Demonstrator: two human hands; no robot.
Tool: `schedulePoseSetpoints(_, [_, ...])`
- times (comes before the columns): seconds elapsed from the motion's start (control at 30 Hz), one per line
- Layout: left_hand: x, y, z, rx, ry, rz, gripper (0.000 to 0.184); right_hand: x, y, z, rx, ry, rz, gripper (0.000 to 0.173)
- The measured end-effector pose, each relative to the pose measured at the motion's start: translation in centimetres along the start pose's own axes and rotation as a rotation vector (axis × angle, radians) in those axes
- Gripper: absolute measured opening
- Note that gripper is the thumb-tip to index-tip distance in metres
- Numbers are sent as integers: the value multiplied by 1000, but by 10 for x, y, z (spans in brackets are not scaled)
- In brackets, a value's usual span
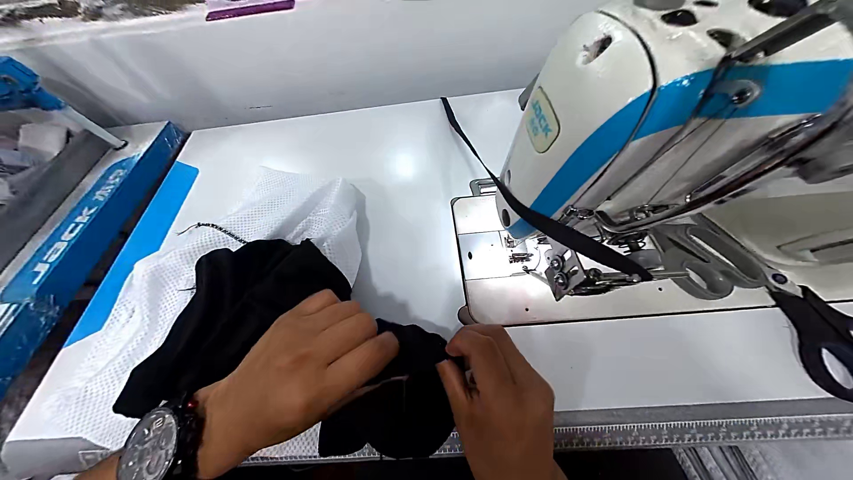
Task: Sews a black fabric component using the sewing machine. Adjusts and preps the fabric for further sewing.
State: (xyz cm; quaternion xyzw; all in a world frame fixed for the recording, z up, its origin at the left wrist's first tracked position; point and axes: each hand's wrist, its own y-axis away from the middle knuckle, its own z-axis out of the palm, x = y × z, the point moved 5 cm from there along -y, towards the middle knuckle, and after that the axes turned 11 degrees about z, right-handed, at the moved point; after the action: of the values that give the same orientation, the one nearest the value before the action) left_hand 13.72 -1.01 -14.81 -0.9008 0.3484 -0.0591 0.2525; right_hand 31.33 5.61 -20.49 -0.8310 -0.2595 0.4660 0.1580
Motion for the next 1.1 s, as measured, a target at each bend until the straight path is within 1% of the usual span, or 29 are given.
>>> schedulePoseSetpoints(0.07, [-7,-13,-5,-15,-8,-25,21,-3,1,1,-34,-19,33,11])
schedulePoseSetpoints(0.17, [-35,-39,0,-54,89,-81,25,-5,0,2,-54,-54,123,25])
schedulePoseSetpoints(0.23, [-58,-56,25,-97,158,-78,28,1,-5,0,-68,55,153,23])
schedulePoseSetpoints(0.3, [-78,-71,66,-140,221,-59,31,12,-15,-6,-140,244,184,16])
schedulePoseSetpoints(0.37, [-89,-83,98,-157,313,-47,31,21,-23,-16,-215,398,205,14])
schedulePoseSetpoints(0.4, [-93,-88,106,-149,325,-55,31,27,-25,-23,-236,421,191,15])
schedulePoseSetpoints(0.43, [-94,-91,106,-138,295,-60,32,38,-26,-31,-254,395,168,17])
schedulePoseSetpoints(0.5, [-84,-95,83,-151,144,-33,32,67,-33,-52,-271,260,136,21])
schedulePoseSetpoints(0.57, [-58,-95,51,-192,31,21,24,90,-52,-75,-252,198,72,25])
schedulePoseSetpoints(0.6, [-43,-91,45,-210,27,44,27,97,-63,-81,-247,204,18,26])
schedulePoseSetpoints(0.67, [-19,-77,56,-276,94,30,39,99,-82,-78,-258,186,-118,23])
schedulePoseSetpoints(0.7, [-14,-70,68,-311,118,-2,45,97,-89,-73,-273,215,-192,23])
schedulePoseSetpoints(0.77, [-15,-58,83,-311,143,-46,51,91,-98,-60,-290,298,-314,22])
schedulePoseSetpoints(0.8, [-17,-53,87,-295,167,-58,51,89,-99,-56,-295,326,-343,22])
schedulePoseSetpoints(0.87, [-21,-47,92,-270,221,-71,51,93,-101,-49,-330,351,-326,21])
schedulePoseSetpoints(0.97, [-25,-53,98,-202,252,-42,48,107,-107,-38,-428,331,-208,19])
schedulePoseSetpoints(1.03, [-26,-63,102,-192,245,-14,47,109,-108,-41,-427,301,-182,21])
schedulePoseSetpoints(1.1, [-27,-72,103,-189,223,18,46,106,-105,-49,-393,270,-192,22])
